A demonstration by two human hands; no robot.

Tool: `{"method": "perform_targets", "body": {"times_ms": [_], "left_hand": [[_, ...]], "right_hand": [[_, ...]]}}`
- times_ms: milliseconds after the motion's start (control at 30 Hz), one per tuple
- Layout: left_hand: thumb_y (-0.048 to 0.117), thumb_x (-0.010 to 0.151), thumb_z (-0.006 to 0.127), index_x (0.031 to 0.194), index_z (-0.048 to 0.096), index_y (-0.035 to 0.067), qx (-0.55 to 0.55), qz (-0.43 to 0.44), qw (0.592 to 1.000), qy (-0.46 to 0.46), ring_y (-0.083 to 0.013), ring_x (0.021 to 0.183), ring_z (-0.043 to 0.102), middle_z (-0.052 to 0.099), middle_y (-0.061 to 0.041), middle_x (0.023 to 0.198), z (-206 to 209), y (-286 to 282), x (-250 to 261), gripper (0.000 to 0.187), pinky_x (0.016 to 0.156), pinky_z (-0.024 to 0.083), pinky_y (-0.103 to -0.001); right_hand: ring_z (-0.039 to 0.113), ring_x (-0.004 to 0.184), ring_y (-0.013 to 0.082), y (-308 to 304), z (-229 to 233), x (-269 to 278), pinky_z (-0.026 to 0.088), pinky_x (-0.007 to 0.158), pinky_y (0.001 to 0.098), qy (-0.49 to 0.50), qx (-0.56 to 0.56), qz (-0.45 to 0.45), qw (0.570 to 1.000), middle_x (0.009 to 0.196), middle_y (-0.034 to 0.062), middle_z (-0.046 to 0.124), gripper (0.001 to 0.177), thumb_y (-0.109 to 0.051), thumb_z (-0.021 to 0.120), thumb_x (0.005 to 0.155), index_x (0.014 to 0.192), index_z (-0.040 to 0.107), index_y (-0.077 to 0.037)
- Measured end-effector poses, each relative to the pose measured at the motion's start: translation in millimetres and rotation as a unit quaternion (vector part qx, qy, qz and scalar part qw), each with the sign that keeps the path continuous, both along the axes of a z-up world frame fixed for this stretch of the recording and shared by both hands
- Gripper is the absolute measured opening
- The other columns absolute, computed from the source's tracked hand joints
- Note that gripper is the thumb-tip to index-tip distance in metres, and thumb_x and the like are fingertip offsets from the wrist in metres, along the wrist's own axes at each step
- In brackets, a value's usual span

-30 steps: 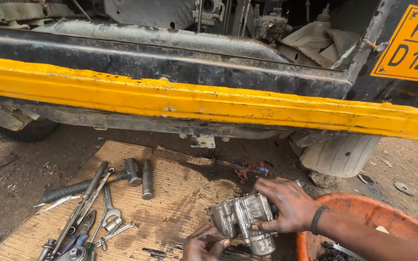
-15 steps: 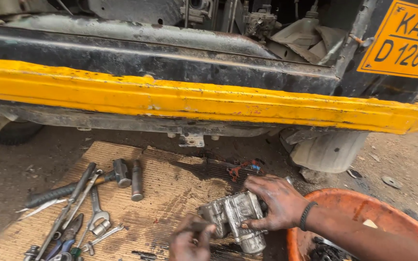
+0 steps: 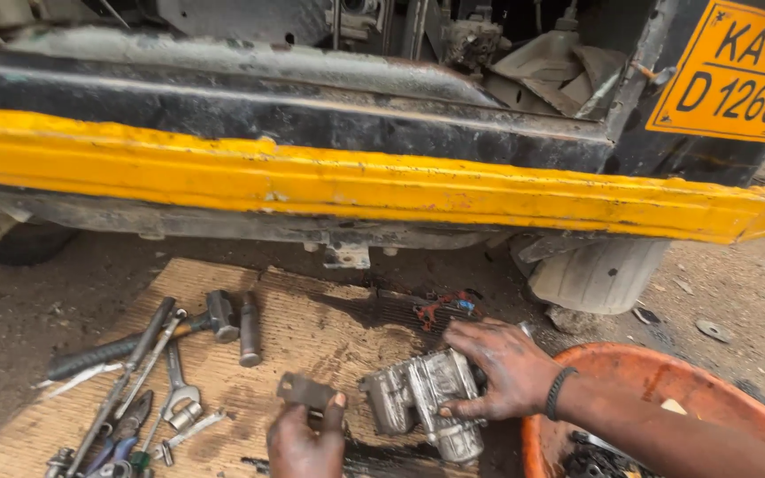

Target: Dismantling and inspecting internal mechanical components of an auto rickshaw's engine or transmission area.

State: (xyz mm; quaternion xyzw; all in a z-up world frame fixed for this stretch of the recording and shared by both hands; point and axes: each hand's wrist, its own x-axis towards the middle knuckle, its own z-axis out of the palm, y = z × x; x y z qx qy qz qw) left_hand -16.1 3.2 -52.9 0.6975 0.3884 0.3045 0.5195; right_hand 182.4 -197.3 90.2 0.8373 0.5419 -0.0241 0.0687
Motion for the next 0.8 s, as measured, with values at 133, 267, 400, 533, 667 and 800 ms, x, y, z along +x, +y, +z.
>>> {"method": "perform_targets", "body": {"times_ms": [133,267,400,533,667,800], "left_hand": [[0.028,0.094,0.071,0.101,0.074,0.004,-0.120,-0.044,0.992,-0.007,-0.0204,0.063,0.077,0.077,-0.013,0.074,-14,6,5,0.025,0.066,0.063,-0.036],[0.029,0.094,0.070,0.096,0.080,0.002,-0.067,-0.042,0.996,-0.039,-0.0163,0.059,0.072,0.075,-0.011,0.068,-48,0,2,0.028,0.061,0.058,-0.035],[0.018,0.091,0.075,0.093,0.075,-0.008,-0.146,-0.075,0.986,0.001,-0.0193,0.054,0.068,0.072,-0.015,0.064,-104,22,6,0.026,0.059,0.056,-0.037],[0.018,0.089,0.074,0.095,0.082,-0.003,-0.102,-0.161,0.979,0.065,-0.0168,0.054,0.073,0.075,-0.011,0.062,-90,42,-17,0.023,0.059,0.061,-0.036],[0.021,0.090,0.075,0.107,0.076,0.002,-0.109,-0.053,0.987,0.101,-0.0167,0.057,0.074,0.074,-0.012,0.065,-66,46,-28,0.025,0.062,0.060,-0.037],[0.023,0.091,0.075,0.101,0.081,-0.001,-0.107,-0.081,0.991,-0.004,-0.0196,0.056,0.069,0.074,-0.015,0.066,43,35,-70,0.027,0.058,0.057,-0.037]], "right_hand": [[0.031,0.146,0.0447,-3,-7,14,0.027,0.118,0.0563,-0.005,0.020,0.030,0.999,0.160,0.0239,0.031,0.119,-0.082,0.070,0.070,0.154,0.036,-0.005],[0.031,0.147,0.0428,6,18,-1,0.026,0.121,0.0533,0.008,-0.008,0.041,0.999,0.160,0.0228,0.031,0.128,-0.085,0.077,0.061,0.151,0.037,-0.003],[0.044,0.140,0.0401,17,34,-11,0.037,0.116,0.0477,0.074,-0.033,0.060,0.995,0.152,0.0234,0.043,0.124,-0.067,0.090,0.054,0.146,0.042,0.002],[0.061,0.124,0.0382,24,52,-29,0.049,0.110,0.0439,0.105,-0.044,0.073,0.991,0.132,0.0269,0.060,0.113,-0.054,0.095,0.052,0.135,0.051,0.008],[0.063,0.117,0.0381,19,77,-40,0.052,0.103,0.0462,0.112,-0.035,0.046,0.992,0.124,0.0264,0.063,0.108,-0.049,0.099,0.053,0.130,0.052,0.009],[0.076,0.094,0.0261,6,112,-47,0.061,0.086,0.0418,0.252,0.012,-0.041,0.967,0.098,0.0121,0.078,0.084,-0.046,0.097,0.046,0.111,0.061,-0.007]]}}
